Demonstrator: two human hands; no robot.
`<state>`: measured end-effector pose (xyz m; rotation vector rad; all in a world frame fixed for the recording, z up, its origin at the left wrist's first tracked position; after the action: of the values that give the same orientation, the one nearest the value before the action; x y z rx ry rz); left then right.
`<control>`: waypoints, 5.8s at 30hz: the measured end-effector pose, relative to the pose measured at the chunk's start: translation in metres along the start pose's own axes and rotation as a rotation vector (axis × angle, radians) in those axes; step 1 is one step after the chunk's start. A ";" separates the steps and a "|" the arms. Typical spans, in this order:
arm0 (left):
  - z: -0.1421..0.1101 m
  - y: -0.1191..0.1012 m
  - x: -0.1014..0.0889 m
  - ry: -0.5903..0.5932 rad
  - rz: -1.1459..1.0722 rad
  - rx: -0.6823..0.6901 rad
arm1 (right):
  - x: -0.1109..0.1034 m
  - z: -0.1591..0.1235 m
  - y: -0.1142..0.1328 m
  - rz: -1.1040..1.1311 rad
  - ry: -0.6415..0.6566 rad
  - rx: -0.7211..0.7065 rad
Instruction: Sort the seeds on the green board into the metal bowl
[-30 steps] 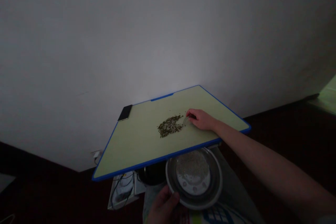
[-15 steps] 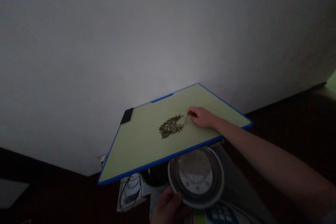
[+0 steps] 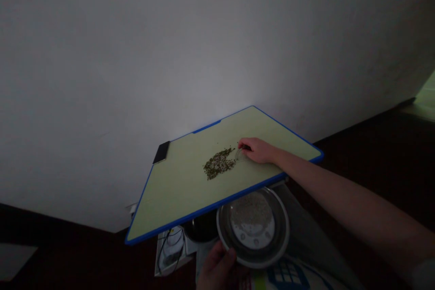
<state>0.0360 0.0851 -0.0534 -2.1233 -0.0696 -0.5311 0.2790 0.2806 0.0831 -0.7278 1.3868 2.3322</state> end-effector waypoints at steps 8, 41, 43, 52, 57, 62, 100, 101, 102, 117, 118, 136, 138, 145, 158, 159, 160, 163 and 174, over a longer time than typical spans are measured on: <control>-0.002 -0.001 -0.002 -0.030 -0.014 -0.016 | 0.002 0.002 0.001 -0.024 0.006 0.020; 0.004 -0.001 -0.007 -0.028 -0.055 0.012 | 0.007 0.001 0.010 -0.084 0.045 -0.013; 0.003 -0.003 -0.004 -0.018 -0.053 0.013 | 0.007 0.000 0.010 -0.089 0.045 -0.018; -0.005 -0.010 0.014 0.016 -0.006 0.045 | 0.005 -0.002 0.003 -0.073 0.050 -0.024; -0.003 -0.008 0.013 0.031 -0.047 0.051 | 0.005 -0.002 0.004 -0.055 0.065 -0.028; -0.007 -0.012 0.018 0.038 -0.015 0.058 | 0.005 -0.003 0.006 -0.052 0.074 -0.032; -0.008 -0.016 0.022 0.034 0.001 0.066 | 0.000 -0.001 0.002 -0.089 0.022 -0.003; -0.008 -0.016 0.022 0.030 0.003 0.069 | 0.000 -0.001 0.002 -0.093 0.021 -0.005; -0.008 -0.016 0.022 0.030 0.001 0.073 | 0.000 -0.001 0.003 -0.097 0.018 -0.007; -0.012 -0.023 0.030 0.085 0.030 0.052 | 0.002 -0.001 0.004 -0.080 0.045 -0.007; -0.011 -0.022 0.029 0.084 0.030 0.055 | 0.002 -0.001 0.004 -0.079 0.047 -0.007; -0.008 -0.016 0.022 0.050 0.039 0.039 | 0.005 -0.002 0.010 -0.075 0.077 -0.031; -0.008 -0.016 0.021 0.040 0.048 0.036 | 0.006 -0.002 0.011 -0.077 0.073 -0.033; -0.007 -0.015 0.019 0.049 0.044 0.035 | 0.007 -0.001 0.012 -0.074 0.071 -0.048; -0.009 -0.018 0.026 0.042 0.039 0.029 | 0.006 -0.002 0.010 -0.073 0.077 -0.053; -0.009 -0.018 0.026 0.035 0.039 0.027 | 0.006 -0.002 0.011 -0.074 0.079 -0.054; -0.009 -0.018 0.026 0.032 0.039 0.027 | 0.005 -0.002 0.011 -0.075 0.079 -0.056; -0.010 -0.020 0.028 0.040 0.027 0.040 | 0.005 -0.002 0.012 -0.081 0.086 -0.057; -0.012 -0.020 0.029 0.045 0.040 0.047 | 0.006 -0.004 0.010 -0.045 0.106 -0.039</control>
<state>0.0532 0.0827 -0.0207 -2.0620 -0.0142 -0.5490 0.2695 0.2728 0.0853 -0.8971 1.3562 2.3221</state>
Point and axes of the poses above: each hand's wrist, its own z-axis towards the middle knuckle, its own x-axis out of the palm, y = z × x, the point moved 8 cm from there along z, towards the middle knuckle, and after that the axes turned 8 degrees about z, right-handed, at the moved point
